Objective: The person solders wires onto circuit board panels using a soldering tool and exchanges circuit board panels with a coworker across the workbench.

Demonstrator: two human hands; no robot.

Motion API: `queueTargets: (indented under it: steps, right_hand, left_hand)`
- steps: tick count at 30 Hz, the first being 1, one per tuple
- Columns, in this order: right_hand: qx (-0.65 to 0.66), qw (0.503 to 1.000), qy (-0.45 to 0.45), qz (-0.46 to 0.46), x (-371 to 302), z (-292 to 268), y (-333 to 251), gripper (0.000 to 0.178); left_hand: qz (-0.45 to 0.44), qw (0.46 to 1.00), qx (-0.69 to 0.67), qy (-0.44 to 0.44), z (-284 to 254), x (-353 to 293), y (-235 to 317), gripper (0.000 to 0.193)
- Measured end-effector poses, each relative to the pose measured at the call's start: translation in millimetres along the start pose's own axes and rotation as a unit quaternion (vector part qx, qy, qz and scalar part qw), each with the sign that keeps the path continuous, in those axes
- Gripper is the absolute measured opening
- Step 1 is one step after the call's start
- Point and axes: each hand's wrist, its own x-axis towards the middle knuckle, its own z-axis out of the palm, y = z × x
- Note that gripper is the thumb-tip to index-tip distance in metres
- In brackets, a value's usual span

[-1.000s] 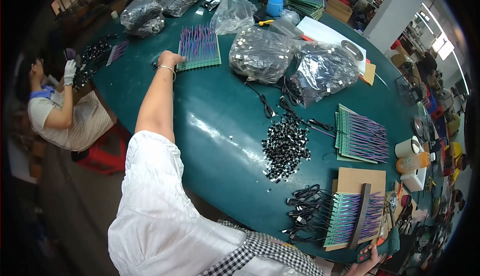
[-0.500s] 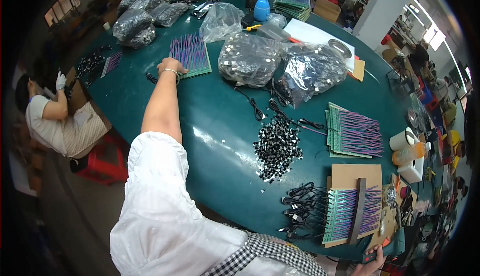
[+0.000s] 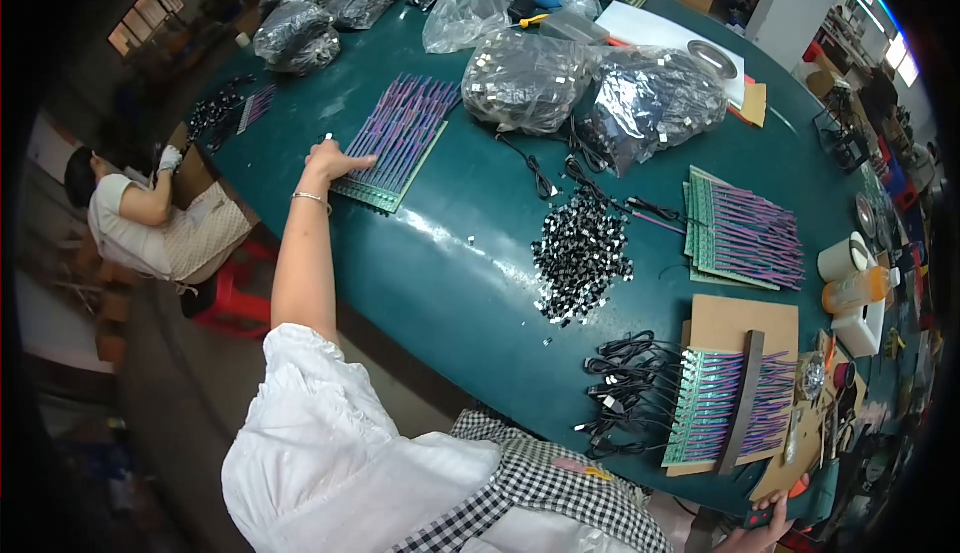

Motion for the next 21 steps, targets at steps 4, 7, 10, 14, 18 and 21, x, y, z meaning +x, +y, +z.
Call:
queueTargets:
  steps: [4,7,10,14,18,21]
  right_hand:
    - [0.052,0.988,-0.112,-0.089,15,7,6,0.050]
    - [0.081,0.983,-0.134,-0.097,13,10,11,0.051]
    - [0.057,0.983,-0.145,-0.096,7,8,15,0.052]
    - [0.040,0.976,-0.194,-0.090,3,6,16,0.050]
    - [0.075,0.974,-0.194,-0.092,-3,16,12,0.054]
    - [0.100,0.961,-0.245,-0.087,-4,27,17,0.055]
  left_hand:
    - [-0.011,0.995,0.093,0.016,6,-18,30,0.111]
    - [0.003,0.988,0.152,-0.005,2,-13,30,0.118]
    - [0.027,0.999,0.033,-0.013,-12,-15,18,0.109]
    - [0.027,0.849,-0.477,-0.227,-23,-32,-2,0.025]
    - [0.139,0.766,-0.603,-0.173,-20,-98,18,0.026]
    - [0.147,0.668,-0.714,-0.153,-8,-175,46,0.032]
